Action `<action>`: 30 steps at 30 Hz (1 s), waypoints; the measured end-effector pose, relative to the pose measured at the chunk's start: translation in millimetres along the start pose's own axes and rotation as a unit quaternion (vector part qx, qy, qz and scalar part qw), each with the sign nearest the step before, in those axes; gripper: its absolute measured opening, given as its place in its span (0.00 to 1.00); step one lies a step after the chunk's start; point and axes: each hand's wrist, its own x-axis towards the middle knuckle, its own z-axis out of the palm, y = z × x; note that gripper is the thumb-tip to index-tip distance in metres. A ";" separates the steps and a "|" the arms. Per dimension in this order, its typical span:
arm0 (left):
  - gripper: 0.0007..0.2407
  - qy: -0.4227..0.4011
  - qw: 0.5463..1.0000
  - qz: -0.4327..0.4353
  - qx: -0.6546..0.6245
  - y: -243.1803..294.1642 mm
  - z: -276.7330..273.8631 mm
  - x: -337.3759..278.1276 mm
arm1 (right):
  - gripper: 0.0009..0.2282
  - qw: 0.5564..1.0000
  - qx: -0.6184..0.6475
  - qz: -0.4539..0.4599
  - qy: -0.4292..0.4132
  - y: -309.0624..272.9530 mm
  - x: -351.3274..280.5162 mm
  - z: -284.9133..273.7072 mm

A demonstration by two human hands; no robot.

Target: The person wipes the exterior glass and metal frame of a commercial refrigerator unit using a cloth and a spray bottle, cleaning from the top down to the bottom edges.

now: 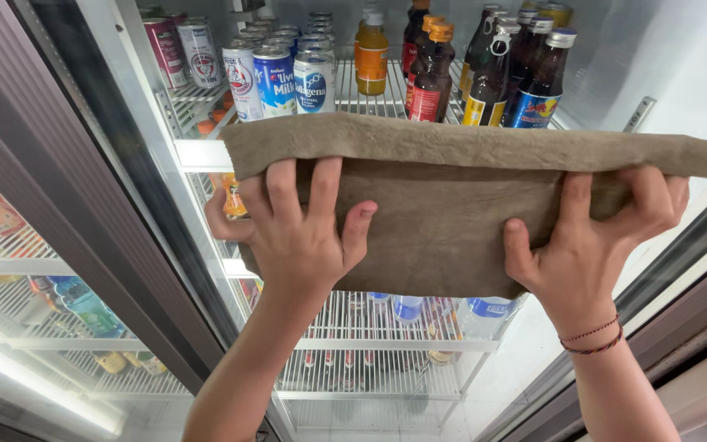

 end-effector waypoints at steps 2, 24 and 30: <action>0.20 -0.001 1.000 -0.011 0.019 4.0 -12.0 13.3 | 0.27 0.999 -0.045 -0.005 0.006 -2.5 -0.6 -5.0; 0.28 -0.058 0.998 -0.019 -0.027 23.1 -20.7 63.9 | 0.43 0.997 -0.046 0.029 -0.050 -37.7 44.5 -9.7; 0.22 -0.209 0.977 -0.030 0.013 -2.3 -21.5 136.6 | 0.39 0.996 0.044 0.045 -0.062 -53.4 106.4 -34.5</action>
